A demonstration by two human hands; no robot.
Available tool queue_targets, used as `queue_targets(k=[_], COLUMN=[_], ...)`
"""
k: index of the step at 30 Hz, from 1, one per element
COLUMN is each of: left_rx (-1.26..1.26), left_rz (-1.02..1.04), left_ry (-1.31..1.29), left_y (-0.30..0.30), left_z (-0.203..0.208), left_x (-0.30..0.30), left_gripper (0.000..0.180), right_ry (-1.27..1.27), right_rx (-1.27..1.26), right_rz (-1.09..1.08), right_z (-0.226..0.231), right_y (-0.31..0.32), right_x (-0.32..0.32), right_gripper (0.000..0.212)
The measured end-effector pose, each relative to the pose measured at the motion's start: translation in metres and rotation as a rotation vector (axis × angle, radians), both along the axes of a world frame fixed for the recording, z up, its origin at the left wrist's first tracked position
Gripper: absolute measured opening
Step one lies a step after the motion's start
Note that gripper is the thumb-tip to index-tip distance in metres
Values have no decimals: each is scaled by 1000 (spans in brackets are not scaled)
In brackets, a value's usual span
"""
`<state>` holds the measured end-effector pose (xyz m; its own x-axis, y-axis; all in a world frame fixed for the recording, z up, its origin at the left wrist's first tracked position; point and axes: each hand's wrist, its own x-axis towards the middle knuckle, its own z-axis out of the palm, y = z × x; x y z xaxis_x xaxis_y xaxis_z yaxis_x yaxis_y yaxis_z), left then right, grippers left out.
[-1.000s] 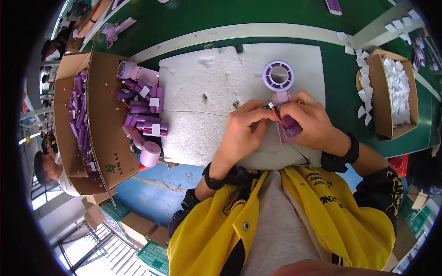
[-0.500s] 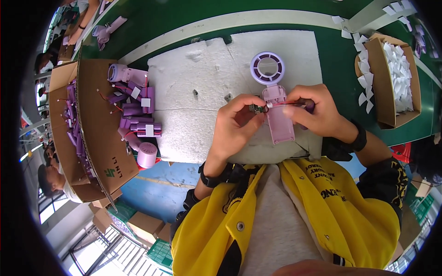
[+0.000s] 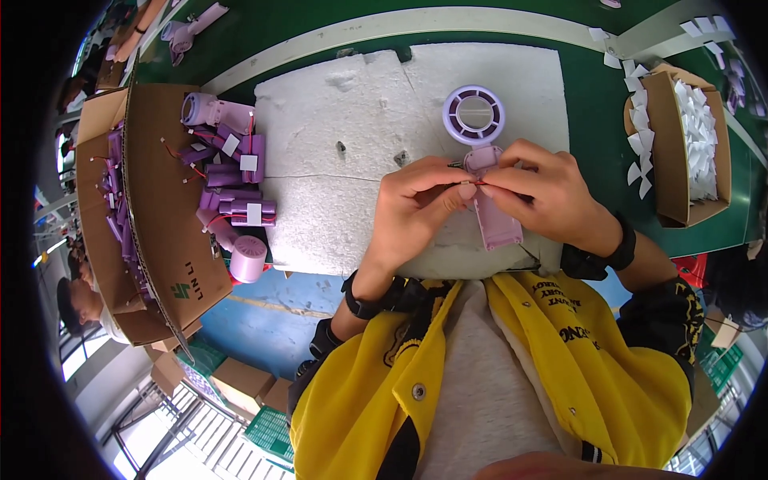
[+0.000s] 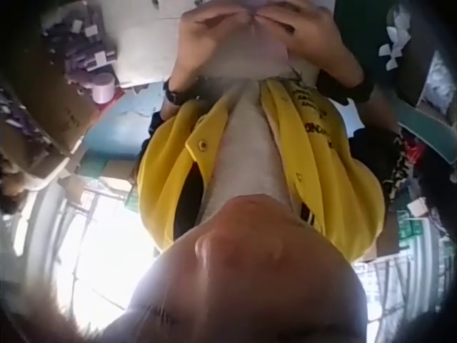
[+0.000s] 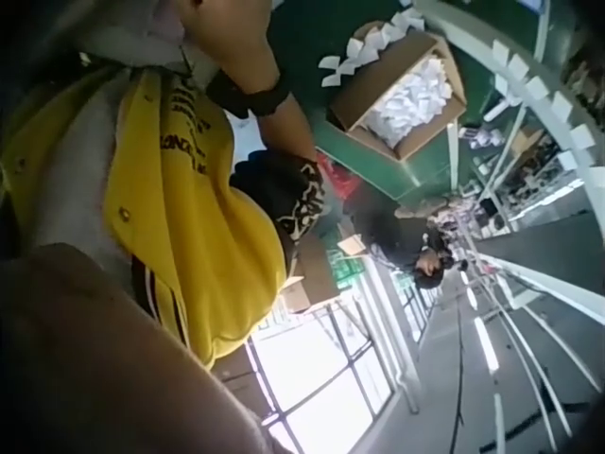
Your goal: The person picks up a battery pack from a box, places it into a pink fan housing, and connects the battery wires to a circuit board. They then position the circuit board into the housing and set the partially assembled fan aside on the table.
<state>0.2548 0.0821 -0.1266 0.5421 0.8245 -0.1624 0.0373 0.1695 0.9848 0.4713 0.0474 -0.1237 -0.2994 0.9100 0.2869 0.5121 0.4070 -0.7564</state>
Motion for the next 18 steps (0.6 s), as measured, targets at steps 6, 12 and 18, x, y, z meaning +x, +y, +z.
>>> queue_targets(k=[6, 12, 18], left_rx=[-140, -179, -171], left_rz=[23, 21, 90], left_ry=[-63, -36, -95], left_y=[-2, -2, -2], left_z=[7, 4, 1], left_x=[3, -2, -1], left_gripper=[33, 35, 32], right_ry=[128, 106, 84], right_rx=[-127, -105, -96], right_rz=[25, 86, 74], right_z=[-8, -6, -7], right_y=[2, 4, 4], right_x=[4, 8, 6], right_gripper=[13, 13, 13])
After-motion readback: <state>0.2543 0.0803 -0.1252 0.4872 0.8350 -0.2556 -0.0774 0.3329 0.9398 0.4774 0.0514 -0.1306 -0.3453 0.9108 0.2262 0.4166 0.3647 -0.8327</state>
